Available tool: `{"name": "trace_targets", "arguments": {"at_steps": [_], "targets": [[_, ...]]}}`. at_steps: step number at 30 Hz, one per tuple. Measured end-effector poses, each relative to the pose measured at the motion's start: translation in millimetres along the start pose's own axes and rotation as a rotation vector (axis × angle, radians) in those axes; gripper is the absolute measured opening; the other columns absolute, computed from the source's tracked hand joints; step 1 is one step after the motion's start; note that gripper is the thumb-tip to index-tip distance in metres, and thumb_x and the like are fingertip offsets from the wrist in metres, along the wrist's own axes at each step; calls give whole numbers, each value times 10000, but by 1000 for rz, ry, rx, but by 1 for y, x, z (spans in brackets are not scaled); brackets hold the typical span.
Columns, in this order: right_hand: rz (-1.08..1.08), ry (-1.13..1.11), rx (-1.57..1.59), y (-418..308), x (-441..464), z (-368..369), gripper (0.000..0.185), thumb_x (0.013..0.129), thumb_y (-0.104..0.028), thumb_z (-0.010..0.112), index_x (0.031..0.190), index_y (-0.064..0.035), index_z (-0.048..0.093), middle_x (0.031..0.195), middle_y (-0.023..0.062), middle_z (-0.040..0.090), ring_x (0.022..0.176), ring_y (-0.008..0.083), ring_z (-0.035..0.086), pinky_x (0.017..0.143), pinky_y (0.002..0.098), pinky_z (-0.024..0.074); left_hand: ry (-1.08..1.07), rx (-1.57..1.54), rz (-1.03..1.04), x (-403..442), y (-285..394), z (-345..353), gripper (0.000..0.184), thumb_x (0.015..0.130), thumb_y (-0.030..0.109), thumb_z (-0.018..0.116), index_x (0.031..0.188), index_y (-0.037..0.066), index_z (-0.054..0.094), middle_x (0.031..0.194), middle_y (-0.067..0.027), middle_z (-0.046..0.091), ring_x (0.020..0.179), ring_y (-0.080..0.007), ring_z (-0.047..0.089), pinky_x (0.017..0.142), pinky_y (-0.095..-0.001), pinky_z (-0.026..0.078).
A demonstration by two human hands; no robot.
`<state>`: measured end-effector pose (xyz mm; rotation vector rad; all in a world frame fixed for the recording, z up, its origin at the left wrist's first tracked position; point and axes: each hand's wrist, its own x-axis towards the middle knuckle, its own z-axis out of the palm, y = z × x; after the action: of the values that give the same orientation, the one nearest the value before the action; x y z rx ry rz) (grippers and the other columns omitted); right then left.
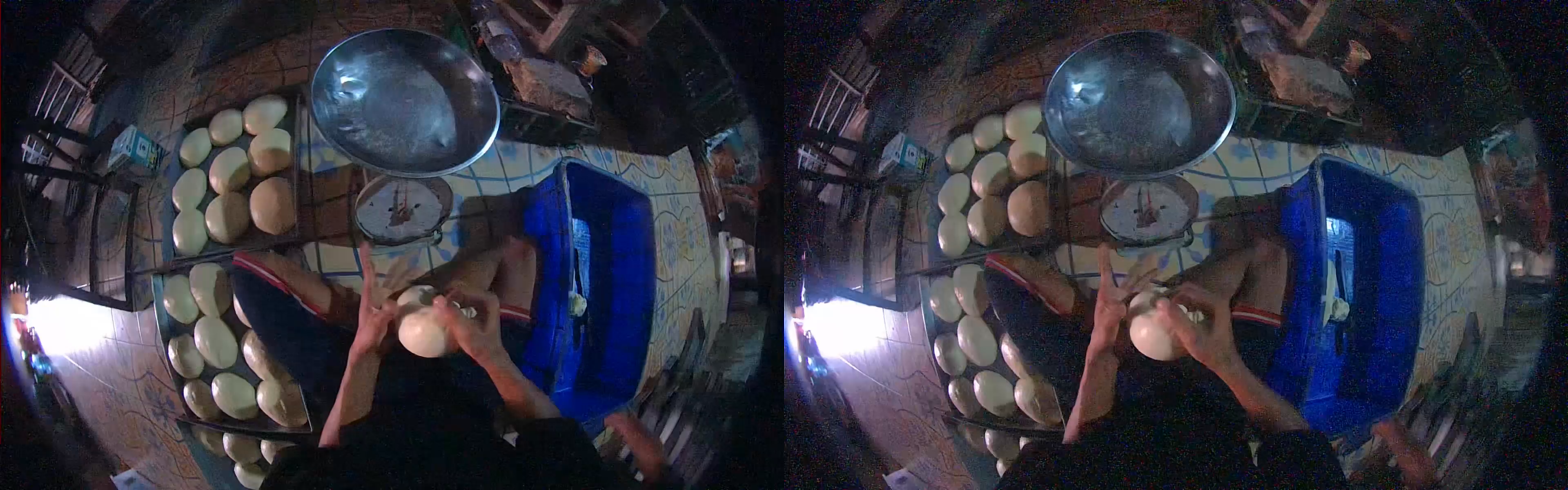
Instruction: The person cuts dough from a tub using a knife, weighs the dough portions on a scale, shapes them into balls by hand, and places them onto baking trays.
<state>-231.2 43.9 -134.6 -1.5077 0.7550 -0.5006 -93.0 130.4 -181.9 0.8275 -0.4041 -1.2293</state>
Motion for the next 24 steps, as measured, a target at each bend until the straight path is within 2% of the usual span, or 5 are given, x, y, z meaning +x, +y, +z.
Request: {"name": "trace_targets", "arguments": {"at_steps": [6,11,13,17,24], "targets": [[-257,-200,-151,-16,1,5,397,767,-24,569,1142,-89,457,1179,184,424,901,220,523,736,332,466,-470,176,-60,-25,8,-11,1212,585,150,802,1434,165,-63,1370,-192,356,1260,-313,358,997,-454,366],[-499,-134,-605,-39,13,20,665,711,32,545,1309,-154,322,1407,258,188,1172,371,408,887,454,420,-119,1234,378,-30,10,25,904,563,128,735,1370,129,329,1297,-192,411,1165,-390,426,948,-474,388],[-496,-110,-619,-44,6,30,728,692,43,549,1342,-139,277,1432,252,168,1263,375,322,969,479,363,159,1019,456,-21,4,39,529,583,145,693,1099,109,583,1114,-157,530,1027,-384,504,875,-471,412],[-286,26,731,-43,-7,19,764,743,-39,587,1390,-97,184,1435,214,206,1330,322,230,1079,452,215,295,1359,851,-5,21,60,281,569,132,675,848,109,655,910,-58,607,919,-310,548,832,-458,417],[-606,594,-71,-9,-46,7,374,843,-85,504,1204,-28,423,1318,211,386,1147,356,475,923,431,437,99,1147,607,-8,5,62,244,512,38,669,749,82,629,851,-63,624,862,-257,577,808,-394,437]]}}
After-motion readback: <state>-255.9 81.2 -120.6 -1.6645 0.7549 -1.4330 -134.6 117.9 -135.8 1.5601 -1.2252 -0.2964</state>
